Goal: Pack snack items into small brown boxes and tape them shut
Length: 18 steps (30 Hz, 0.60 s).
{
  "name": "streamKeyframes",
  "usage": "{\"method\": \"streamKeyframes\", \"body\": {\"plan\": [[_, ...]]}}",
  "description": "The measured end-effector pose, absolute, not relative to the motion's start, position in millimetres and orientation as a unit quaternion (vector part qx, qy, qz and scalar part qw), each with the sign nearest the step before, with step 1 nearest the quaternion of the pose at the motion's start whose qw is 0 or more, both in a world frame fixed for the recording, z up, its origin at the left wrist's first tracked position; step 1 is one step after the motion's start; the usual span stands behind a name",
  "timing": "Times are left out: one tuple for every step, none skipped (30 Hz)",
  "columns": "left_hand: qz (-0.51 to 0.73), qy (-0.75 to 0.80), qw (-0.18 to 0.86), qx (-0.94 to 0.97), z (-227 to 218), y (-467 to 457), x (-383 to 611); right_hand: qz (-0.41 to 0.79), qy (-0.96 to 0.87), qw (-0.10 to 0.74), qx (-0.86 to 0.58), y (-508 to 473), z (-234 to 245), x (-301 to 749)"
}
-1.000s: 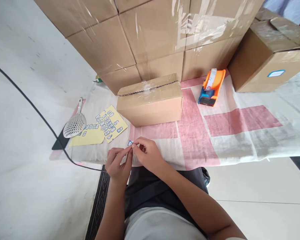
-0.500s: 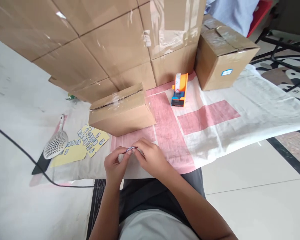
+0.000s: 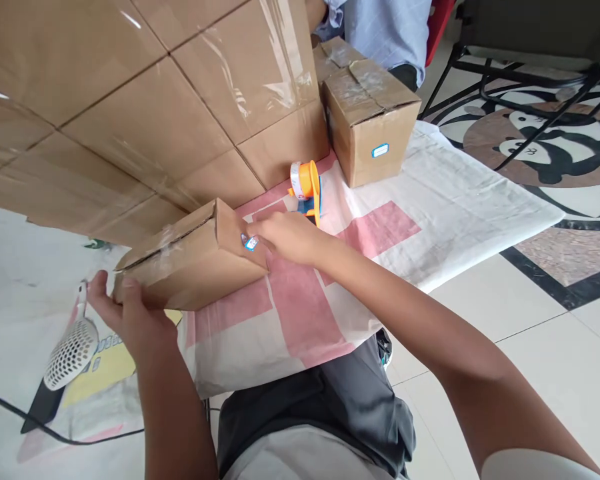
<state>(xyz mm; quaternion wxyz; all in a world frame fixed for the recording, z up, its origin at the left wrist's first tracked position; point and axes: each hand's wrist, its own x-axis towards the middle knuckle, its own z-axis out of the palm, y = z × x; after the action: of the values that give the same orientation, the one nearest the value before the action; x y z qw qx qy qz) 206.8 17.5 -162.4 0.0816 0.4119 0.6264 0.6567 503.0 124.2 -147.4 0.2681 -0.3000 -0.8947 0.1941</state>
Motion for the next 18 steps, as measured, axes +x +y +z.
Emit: {"method": "streamKeyframes", "body": {"plan": [[0.677, 0.616, 0.101, 0.391, -160, 26, 202, 0.210, -0.896, 0.274, -0.278, 132, -151, 501], [0.698, 0.604, 0.111, 0.369, -158, 34, 198, 0.227, -0.895, 0.282, -0.261, 136, -155, 498], [0.712, 0.594, 0.121, 0.354, -156, 40, 196, 0.242, -0.891, 0.292, -0.249, 138, -159, 497], [0.719, 0.586, 0.129, 0.350, -155, 44, 195, 0.255, -0.886, 0.303, -0.241, 138, -162, 496], [0.725, 0.577, 0.132, 0.353, -155, 48, 194, 0.263, -0.882, 0.310, -0.237, 137, -165, 495], [0.729, 0.568, 0.130, 0.358, -155, 50, 194, 0.266, -0.881, 0.315, -0.233, 135, -167, 495], [0.733, 0.561, 0.123, 0.365, -155, 52, 194, 0.264, -0.882, 0.316, -0.231, 133, -168, 496], [0.737, 0.553, 0.116, 0.371, -155, 54, 194, 0.258, -0.885, 0.313, -0.228, 131, -168, 496], [0.740, 0.547, 0.111, 0.376, -156, 55, 194, 0.252, -0.890, 0.308, -0.224, 130, -169, 496], [0.740, 0.544, 0.107, 0.381, -157, 57, 193, 0.243, -0.895, 0.300, -0.222, 129, -169, 496], [0.739, 0.544, 0.104, 0.384, -158, 58, 192, 0.233, -0.902, 0.291, -0.220, 129, -169, 496], [0.737, 0.545, 0.103, 0.386, -159, 60, 190, 0.221, -0.908, 0.281, -0.219, 128, -170, 495], [0.733, 0.548, 0.103, 0.389, -160, 61, 189, 0.210, -0.913, 0.272, -0.219, 128, -170, 493], [0.729, 0.552, 0.103, 0.393, -160, 62, 187, 0.198, -0.918, 0.264, -0.219, 127, -171, 492], [0.722, 0.557, 0.101, 0.397, -161, 62, 186, 0.188, -0.922, 0.258, -0.221, 127, -171, 491], [0.712, 0.567, 0.099, 0.403, -162, 63, 185, 0.178, -0.925, 0.252, -0.223, 126, -171, 490], [0.699, 0.579, 0.095, 0.409, -162, 63, 184, 0.170, -0.927, 0.247, -0.226, 125, -171, 489], [0.687, 0.590, 0.091, 0.414, -162, 63, 183, 0.163, -0.928, 0.245, -0.229, 125, -171, 488]]}}
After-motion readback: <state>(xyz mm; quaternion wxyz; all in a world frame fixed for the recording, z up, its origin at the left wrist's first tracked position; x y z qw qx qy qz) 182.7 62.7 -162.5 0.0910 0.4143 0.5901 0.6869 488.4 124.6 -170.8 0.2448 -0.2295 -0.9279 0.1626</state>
